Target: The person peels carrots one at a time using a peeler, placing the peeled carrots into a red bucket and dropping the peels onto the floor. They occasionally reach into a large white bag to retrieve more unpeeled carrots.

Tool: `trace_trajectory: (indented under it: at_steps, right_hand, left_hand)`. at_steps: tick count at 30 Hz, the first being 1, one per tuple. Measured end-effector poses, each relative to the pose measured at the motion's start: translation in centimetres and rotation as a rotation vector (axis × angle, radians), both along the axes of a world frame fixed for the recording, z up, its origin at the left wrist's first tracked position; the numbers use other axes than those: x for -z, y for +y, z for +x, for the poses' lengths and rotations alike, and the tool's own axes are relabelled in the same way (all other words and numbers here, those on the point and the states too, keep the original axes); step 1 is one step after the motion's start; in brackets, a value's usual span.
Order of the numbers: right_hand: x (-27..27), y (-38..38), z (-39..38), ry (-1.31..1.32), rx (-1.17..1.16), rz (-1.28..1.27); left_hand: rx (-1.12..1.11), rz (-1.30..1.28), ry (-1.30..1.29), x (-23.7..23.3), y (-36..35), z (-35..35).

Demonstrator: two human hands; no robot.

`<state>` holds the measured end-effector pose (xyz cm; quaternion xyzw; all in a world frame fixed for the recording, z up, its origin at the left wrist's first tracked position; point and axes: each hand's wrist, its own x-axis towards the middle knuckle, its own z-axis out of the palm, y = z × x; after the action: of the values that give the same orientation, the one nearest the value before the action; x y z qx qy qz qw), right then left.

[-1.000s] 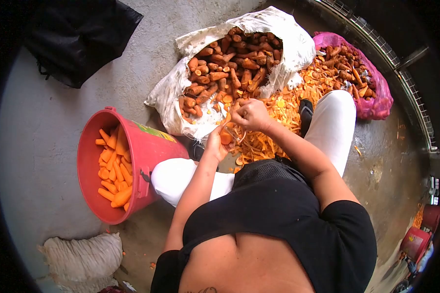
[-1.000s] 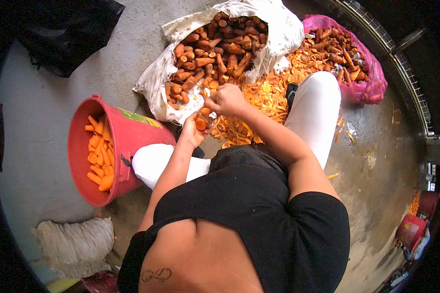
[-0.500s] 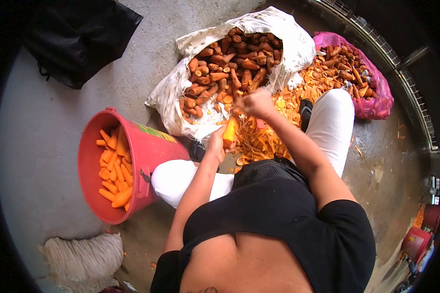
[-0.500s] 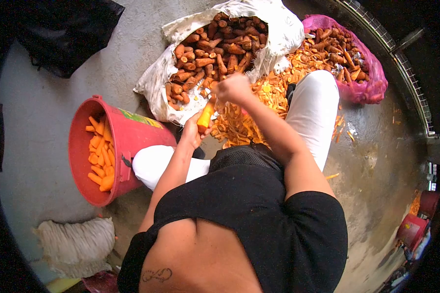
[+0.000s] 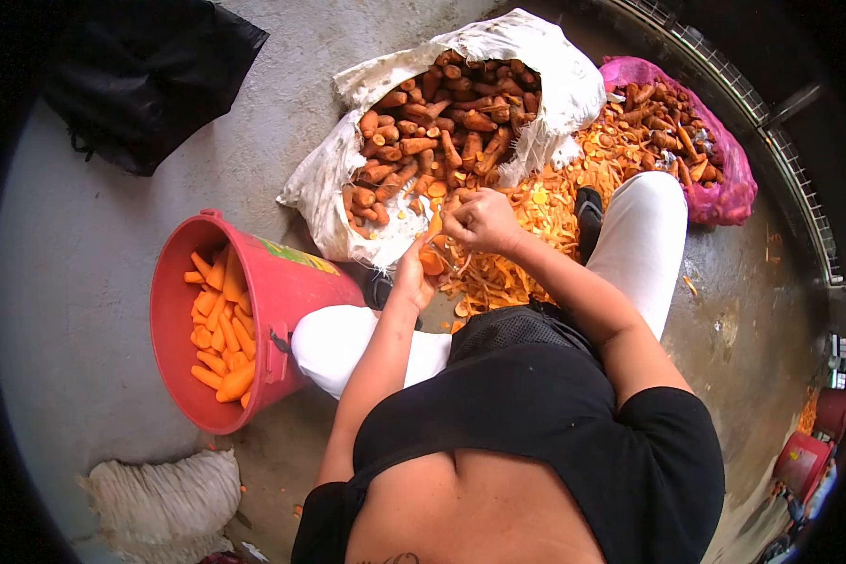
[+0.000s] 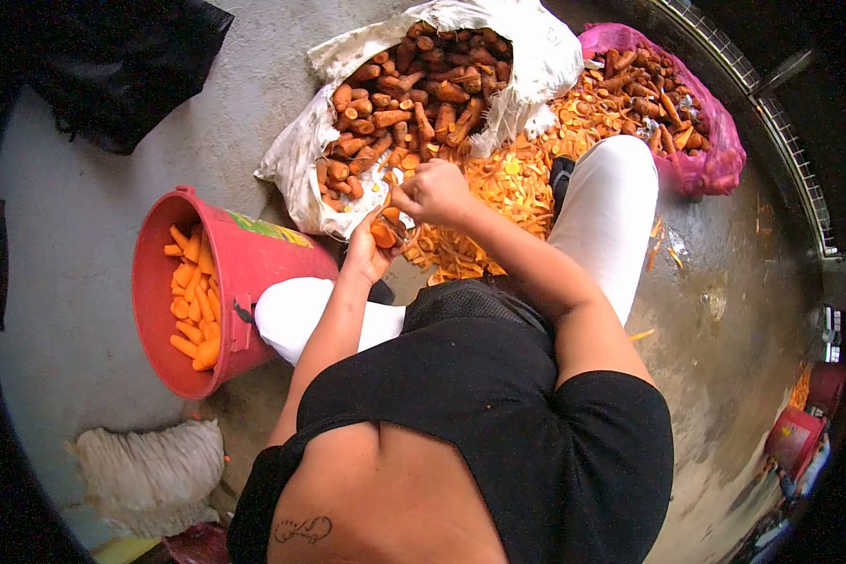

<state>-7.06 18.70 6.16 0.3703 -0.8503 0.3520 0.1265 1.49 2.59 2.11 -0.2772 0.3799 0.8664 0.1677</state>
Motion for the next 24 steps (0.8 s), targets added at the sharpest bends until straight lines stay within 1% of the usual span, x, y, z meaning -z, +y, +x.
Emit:
trace_trajectory:
  at_steps: [1, 2, 7, 10, 14, 16, 19, 20, 22, 23, 24]
  right_hand:
    - [0.0, -0.1, 0.1, -0.001, -0.032, 0.000]
    - [-0.1, -0.3, 0.2, 0.029, -0.040, -0.075]
    - [0.3, -0.5, -0.1, 0.054, -0.073, -0.035]
    - [-0.2, -0.6, 0.0, 0.062, -0.091, -0.046]
    - [-0.3, -0.7, 0.1, 0.051, -0.100, -0.036]
    - [-0.2, -0.7, 0.2, 0.027, -0.102, -0.006]
    - [-0.1, -0.6, 0.1, 0.033, -0.106, 0.017]
    - [0.0, -0.6, 0.1, 0.042, -0.108, 0.020]
    - [0.7, 0.0, -1.0, 0.014, -0.016, 0.063]
    - [1.1, 0.4, -1.7, 0.000, 0.030, 0.083]
    - [1.6, 0.9, -2.4, 0.013, 0.096, 0.090]
  left_hand:
    - [-0.009, 0.002, -0.007, 0.1, 0.1, -0.1]
    - [-0.003, -0.005, -0.007, 0.2, 0.1, 0.0]
    - [-0.014, -0.018, 0.002, -1.2, 0.6, 0.4]
    - [0.046, -0.004, 0.042, -0.7, 0.0, 0.7]
    - [0.027, 0.036, 0.071, -0.1, -0.2, 0.8]
    - [-0.009, 0.038, 0.039, -1.4, 0.4, 0.8]
    - [-0.018, -0.038, -0.003, -2.7, 1.0, 0.8]
    - [0.042, -0.017, 0.043, -1.8, 0.6, 0.9]
    - [0.165, 0.025, 0.137, -0.6, -0.4, 1.2]
    - [0.178, 0.049, 0.131, 0.1, -0.4, 1.5]
    - [0.193, 0.072, 0.127, -0.8, 0.2, 1.6]
